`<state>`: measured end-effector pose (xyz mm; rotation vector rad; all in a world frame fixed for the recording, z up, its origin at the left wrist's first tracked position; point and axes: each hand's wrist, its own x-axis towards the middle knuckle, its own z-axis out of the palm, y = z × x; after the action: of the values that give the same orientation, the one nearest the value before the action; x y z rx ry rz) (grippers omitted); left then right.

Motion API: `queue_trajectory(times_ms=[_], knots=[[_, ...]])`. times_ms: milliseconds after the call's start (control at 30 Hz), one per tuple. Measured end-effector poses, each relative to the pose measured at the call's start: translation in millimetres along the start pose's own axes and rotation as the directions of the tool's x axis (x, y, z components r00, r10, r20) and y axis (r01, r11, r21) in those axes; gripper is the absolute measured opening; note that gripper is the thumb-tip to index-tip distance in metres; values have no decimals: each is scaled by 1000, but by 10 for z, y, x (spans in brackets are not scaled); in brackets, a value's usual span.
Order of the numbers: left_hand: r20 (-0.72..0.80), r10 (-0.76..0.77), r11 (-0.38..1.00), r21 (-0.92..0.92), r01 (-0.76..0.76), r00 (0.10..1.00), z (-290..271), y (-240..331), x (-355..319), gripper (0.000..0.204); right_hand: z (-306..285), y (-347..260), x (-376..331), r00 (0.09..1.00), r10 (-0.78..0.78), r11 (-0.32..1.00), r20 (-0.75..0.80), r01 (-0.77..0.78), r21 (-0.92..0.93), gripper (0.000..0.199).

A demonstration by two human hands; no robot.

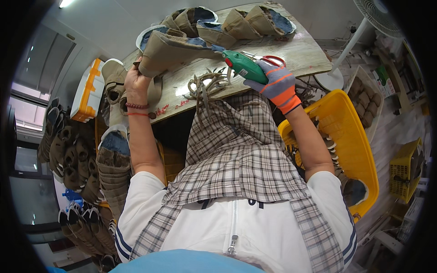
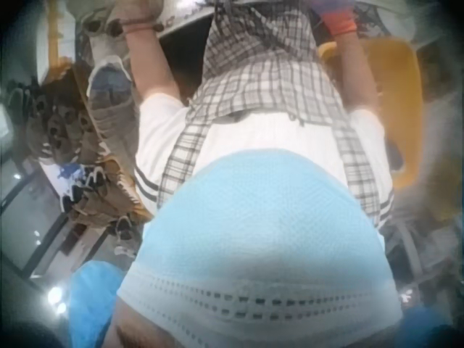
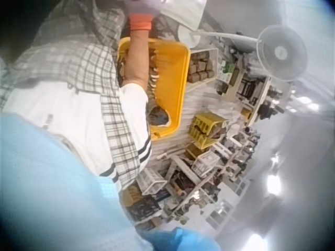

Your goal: The person uses a handheld electric cutter to trim the upper fabric of several beige shoes, then switches to scissors to cut the interior lining. The person handles the shoes one at a time, rotating them to access different areas, and places the trimmed pieces on the table.

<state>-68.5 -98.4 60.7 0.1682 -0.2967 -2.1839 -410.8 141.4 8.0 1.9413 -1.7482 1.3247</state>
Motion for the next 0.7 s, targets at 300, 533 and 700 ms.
queue_trajectory(times_ms=[300,533,700], knots=[[29,-134,990,-29,134,991,-104,-4,45,30,-2,-37,26,996,-89,995,-23,90,48,47],[-129,-73,994,-95,61,989,-107,-93,119,26,40,-126,96,993,-95,981,-68,105,163,44],[-16,-78,989,-130,76,997,14,-242,-52,28,70,-169,141,990,-109,984,-86,120,132,47]])
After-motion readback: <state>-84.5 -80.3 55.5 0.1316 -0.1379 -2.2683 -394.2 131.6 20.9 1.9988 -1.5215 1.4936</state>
